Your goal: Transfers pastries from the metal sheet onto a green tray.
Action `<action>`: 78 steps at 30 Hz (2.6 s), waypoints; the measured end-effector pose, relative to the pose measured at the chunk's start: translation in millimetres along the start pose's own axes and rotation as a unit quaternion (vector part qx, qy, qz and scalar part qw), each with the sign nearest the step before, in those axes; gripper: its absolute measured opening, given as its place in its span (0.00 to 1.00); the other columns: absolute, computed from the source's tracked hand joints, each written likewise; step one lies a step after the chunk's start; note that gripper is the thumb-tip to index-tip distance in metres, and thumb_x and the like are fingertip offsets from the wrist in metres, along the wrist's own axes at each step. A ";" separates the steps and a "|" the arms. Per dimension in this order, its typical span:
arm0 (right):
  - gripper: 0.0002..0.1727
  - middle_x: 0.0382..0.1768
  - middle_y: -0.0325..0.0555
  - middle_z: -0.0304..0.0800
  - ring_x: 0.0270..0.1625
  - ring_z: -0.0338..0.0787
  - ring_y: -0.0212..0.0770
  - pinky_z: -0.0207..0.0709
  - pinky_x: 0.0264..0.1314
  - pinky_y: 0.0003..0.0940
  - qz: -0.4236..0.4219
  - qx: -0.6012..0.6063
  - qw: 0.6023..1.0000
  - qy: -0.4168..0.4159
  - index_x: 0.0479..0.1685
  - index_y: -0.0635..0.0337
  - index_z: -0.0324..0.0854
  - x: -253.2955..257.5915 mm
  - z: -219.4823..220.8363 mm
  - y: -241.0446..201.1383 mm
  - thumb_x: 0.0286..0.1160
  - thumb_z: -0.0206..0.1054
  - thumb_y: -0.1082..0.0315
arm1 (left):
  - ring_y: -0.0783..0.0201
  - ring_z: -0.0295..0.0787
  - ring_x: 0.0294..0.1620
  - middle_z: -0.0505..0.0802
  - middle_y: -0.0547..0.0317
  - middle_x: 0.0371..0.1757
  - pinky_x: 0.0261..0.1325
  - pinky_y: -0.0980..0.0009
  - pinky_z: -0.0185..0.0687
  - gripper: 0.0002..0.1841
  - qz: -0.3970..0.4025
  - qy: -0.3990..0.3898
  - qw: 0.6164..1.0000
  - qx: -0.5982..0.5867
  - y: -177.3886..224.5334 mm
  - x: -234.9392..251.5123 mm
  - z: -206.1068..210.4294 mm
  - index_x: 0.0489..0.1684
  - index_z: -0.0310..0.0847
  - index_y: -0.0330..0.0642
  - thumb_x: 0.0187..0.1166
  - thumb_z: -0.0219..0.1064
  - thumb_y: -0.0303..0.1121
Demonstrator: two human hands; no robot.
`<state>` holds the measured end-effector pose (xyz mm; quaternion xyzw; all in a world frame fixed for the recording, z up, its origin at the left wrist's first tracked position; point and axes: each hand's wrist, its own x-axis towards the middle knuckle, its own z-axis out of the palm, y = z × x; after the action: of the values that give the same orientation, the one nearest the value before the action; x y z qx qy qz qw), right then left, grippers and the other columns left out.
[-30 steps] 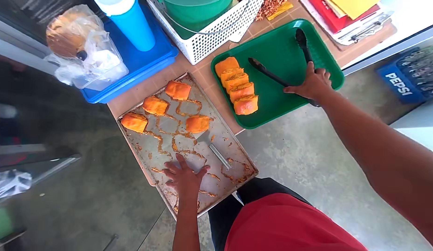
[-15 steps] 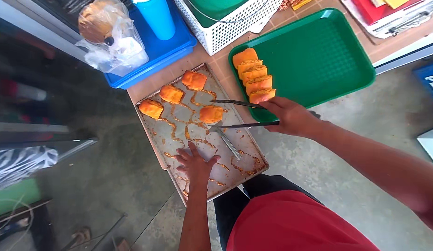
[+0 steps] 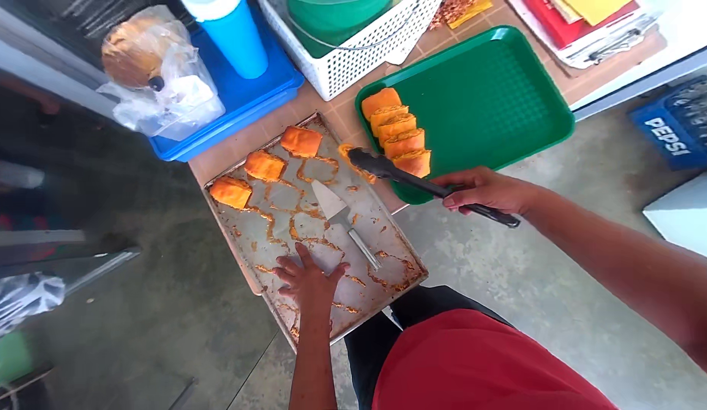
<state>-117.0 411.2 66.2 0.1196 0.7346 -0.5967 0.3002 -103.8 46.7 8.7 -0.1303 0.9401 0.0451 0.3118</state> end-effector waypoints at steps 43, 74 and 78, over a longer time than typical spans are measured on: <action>0.35 0.63 0.61 0.86 0.53 0.90 0.61 0.83 0.51 0.65 -0.102 -0.440 0.869 0.202 0.72 0.65 0.83 -107.6 -105.0 29.1 0.58 0.85 0.74 | 0.21 0.36 0.92 0.40 0.24 0.93 0.72 0.22 0.58 0.70 0.007 0.031 0.999 -0.002 -3.1 0.4 6.1 0.98 0.41 0.50 0.51 0.77 0.75; 0.59 0.87 0.85 0.48 0.85 0.51 0.89 0.49 0.75 0.88 0.054 -0.347 0.853 0.385 0.92 0.72 0.48 44.5 -59.8 0.1 0.70 0.79 0.46 | 0.28 0.35 0.94 0.41 0.32 0.95 0.80 0.28 0.54 0.60 0.004 -0.047 0.997 -0.062 -12.1 -5.7 -24.3 0.97 0.46 0.53 0.63 0.72 0.72; 0.35 0.65 0.75 0.83 0.62 0.87 0.72 0.78 0.65 0.69 -0.058 -0.378 0.912 0.145 0.83 0.69 0.68 16.9 66.0 -23.5 0.85 0.68 0.54 | 0.32 0.58 0.89 0.68 0.33 0.87 0.78 0.32 0.61 0.47 0.026 0.090 0.977 -0.194 -48.6 -8.6 -21.1 0.87 0.65 0.37 0.73 0.72 0.61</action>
<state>-123.2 339.5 68.2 0.0398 0.9465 -0.2664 0.1779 -96.0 -1.7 30.6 -0.1672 0.9408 0.2228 0.1933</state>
